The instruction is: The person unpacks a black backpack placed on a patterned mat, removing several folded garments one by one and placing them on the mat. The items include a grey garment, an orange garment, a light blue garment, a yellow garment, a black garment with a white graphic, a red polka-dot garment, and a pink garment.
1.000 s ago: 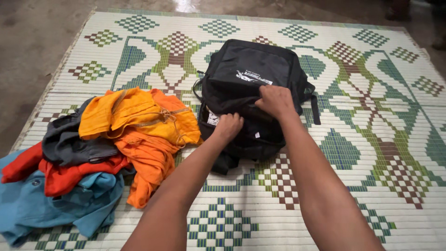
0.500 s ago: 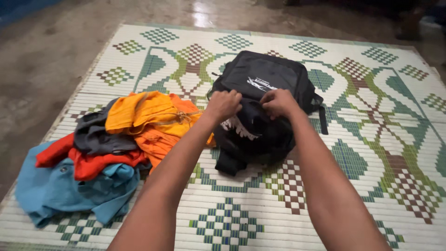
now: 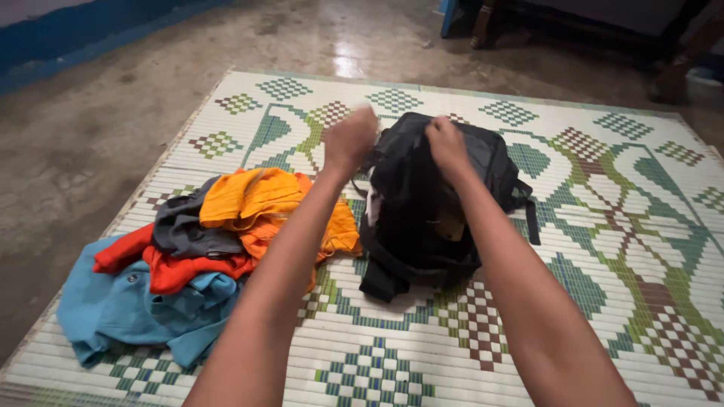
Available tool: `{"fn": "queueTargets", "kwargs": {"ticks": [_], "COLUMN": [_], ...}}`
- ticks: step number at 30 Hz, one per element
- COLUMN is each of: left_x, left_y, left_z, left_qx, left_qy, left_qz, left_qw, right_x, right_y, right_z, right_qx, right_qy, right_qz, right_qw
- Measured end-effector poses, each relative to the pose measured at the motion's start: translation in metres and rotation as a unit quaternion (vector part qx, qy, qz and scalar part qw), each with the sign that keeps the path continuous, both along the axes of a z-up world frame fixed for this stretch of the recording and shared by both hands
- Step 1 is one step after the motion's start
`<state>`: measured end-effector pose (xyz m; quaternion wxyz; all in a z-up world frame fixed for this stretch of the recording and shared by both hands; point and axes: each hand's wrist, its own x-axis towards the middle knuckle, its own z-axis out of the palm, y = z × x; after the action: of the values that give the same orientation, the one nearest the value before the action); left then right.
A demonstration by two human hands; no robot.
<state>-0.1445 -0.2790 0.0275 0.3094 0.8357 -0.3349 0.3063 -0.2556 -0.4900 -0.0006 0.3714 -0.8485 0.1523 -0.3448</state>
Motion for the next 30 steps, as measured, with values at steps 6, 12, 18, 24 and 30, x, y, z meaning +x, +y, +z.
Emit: {"fn": "queueTargets", "kwargs": {"ticks": [6, 12, 18, 24, 30], "left_x": [0.082, 0.011, 0.006, 0.046, 0.108], "left_y": [0.046, 0.044, 0.044, 0.052, 0.067], "left_z": [0.047, -0.001, 0.016, 0.062, 0.076], "left_qx": [-0.375, -0.228, -0.117, -0.247, -0.426], "left_qy": [0.231, 0.616, 0.417, 0.313, 0.239], "left_qz": [-0.008, -0.304, -0.429, -0.380, -0.316], "left_qw": [0.898, 0.689, 0.793, 0.834, 0.813], "right_x": [0.027, 0.028, 0.006, -0.018, -0.031], "right_y": [0.065, 0.097, 0.100, 0.104, 0.104], "right_z": [0.056, 0.129, 0.169, 0.213, 0.227], "right_qx": [-0.012, 0.160, 0.269, 0.274, -0.113], "right_qy": [-0.102, -0.216, -0.304, -0.369, -0.221], "right_qz": [0.002, 0.029, 0.202, 0.330, 0.166], "right_qw": [0.995, 0.963, 0.891, 0.825, 0.954]}}
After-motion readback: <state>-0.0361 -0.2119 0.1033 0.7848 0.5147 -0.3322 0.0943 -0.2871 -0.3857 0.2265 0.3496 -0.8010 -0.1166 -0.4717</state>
